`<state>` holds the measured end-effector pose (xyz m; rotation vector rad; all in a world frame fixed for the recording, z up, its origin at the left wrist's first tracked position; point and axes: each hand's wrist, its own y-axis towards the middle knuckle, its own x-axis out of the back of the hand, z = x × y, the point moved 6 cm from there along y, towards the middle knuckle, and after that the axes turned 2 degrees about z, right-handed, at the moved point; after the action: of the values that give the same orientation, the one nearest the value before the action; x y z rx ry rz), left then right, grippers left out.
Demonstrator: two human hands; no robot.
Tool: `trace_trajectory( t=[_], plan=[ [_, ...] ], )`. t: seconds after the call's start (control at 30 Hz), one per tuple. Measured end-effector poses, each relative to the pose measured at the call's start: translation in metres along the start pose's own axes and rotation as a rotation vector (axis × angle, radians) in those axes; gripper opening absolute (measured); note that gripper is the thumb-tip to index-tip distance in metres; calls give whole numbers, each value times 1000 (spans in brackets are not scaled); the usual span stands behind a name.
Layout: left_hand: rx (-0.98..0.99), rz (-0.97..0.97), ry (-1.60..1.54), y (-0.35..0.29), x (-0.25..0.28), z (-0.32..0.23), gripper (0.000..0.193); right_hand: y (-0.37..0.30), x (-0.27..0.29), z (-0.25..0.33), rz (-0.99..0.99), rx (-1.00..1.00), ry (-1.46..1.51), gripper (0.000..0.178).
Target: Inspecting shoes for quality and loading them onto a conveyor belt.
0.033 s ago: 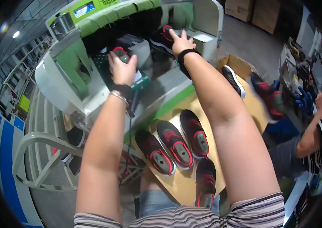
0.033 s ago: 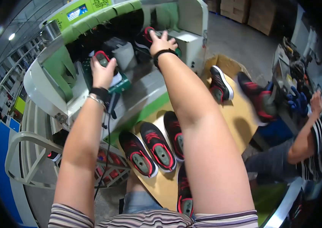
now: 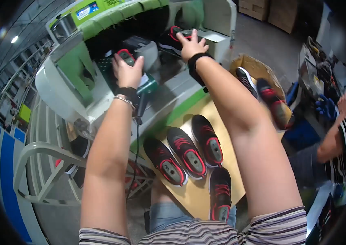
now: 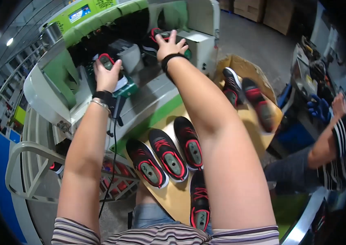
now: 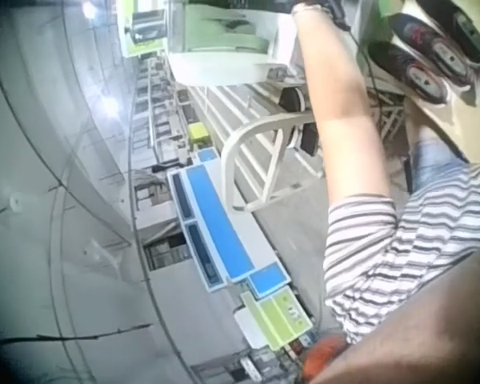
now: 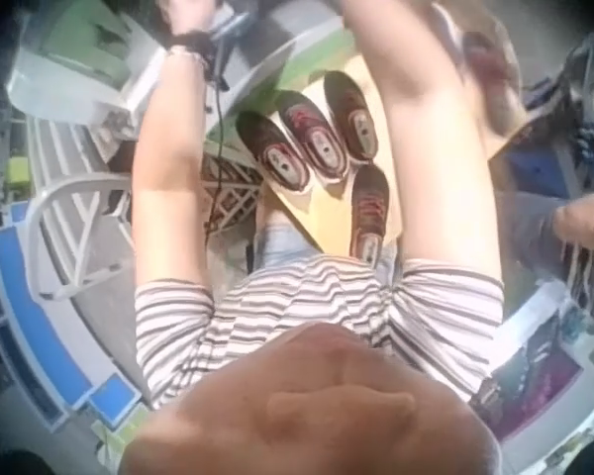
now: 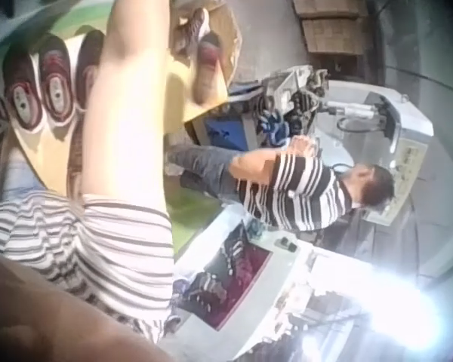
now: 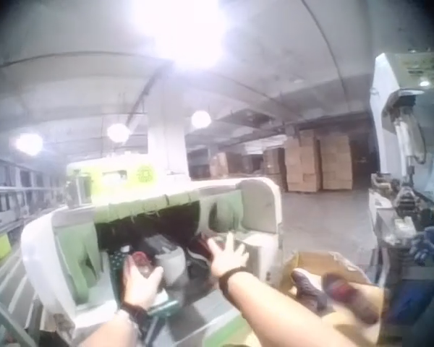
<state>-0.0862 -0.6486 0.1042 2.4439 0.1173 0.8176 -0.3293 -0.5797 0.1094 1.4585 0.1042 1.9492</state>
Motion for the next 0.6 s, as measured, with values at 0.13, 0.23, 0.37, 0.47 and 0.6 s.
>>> trace_trajectory(
  t=[0.13,0.23,0.37,0.47,0.6],
  plan=[
    [-83,64,-29,-52,12,-11,110,-163,7,10,469,570,58,47],
    [-435,593,-74,-189,15,-74,89,-292,63,-44,706,565,385,37],
    [-525,878,367,-300,20,-45,80,-339,77,-138,632,-20,503,32],
    [-577,797,449,-333,17,-19,80,-329,91,-141,436,8,346,36],
    [-489,893,365,-332,17,-17,81,-284,51,-116,386,1,413,53]
  ],
)
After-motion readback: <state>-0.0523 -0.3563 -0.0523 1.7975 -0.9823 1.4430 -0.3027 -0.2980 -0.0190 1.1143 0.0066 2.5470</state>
